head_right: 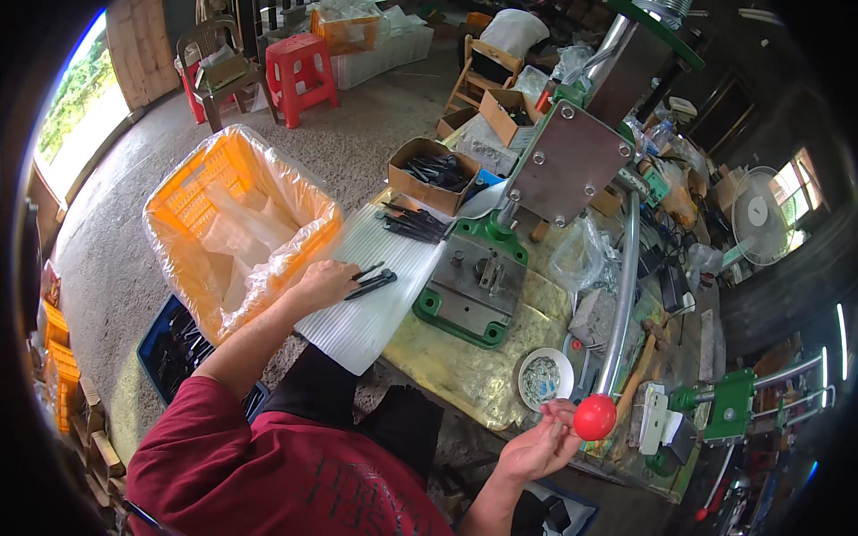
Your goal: The person assembles small metal components and screws by hand, then secures them using a manual press machine.
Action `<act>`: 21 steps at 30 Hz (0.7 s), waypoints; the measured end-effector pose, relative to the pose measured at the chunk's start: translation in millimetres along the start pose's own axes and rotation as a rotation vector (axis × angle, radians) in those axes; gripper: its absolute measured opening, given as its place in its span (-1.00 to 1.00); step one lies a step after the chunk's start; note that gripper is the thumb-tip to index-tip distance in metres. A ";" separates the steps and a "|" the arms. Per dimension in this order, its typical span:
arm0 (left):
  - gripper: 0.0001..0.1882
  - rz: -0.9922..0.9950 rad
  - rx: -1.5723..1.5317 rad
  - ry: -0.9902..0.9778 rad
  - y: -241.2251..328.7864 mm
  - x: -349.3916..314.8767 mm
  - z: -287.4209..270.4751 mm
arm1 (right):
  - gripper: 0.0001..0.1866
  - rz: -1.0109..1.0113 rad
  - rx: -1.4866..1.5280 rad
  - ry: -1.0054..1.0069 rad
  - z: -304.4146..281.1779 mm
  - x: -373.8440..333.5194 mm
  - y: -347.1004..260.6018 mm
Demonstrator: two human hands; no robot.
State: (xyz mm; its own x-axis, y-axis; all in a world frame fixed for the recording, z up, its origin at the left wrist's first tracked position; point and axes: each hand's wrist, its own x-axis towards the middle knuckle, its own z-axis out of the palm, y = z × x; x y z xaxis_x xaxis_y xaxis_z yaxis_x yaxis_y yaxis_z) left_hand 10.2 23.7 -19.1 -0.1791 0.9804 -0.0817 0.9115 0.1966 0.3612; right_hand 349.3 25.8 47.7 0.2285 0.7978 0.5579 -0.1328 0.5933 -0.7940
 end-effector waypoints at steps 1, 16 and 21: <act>-0.78 -0.001 -0.003 0.001 0.7 -1.2 0.3 | -0.89 -0.001 -0.001 -0.003 0.6 -2.2 1.7; -0.77 0.036 -0.052 0.188 3.4 58.7 0.4 | -0.89 0.199 -0.003 -0.049 10.9 -30.4 22.0; -0.79 0.141 -0.087 0.291 10.9 104.2 15.2 | -0.93 0.227 -0.058 -0.135 12.2 -36.0 28.3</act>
State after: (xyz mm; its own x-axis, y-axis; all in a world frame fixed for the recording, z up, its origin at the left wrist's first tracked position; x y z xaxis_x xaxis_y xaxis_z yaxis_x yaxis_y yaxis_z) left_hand 7.1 127.9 -37.8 -0.1627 0.9572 0.2392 0.9021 0.0461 0.4291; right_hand 325.5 15.2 8.1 0.0683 0.9191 0.3881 -0.1093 0.3936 -0.9128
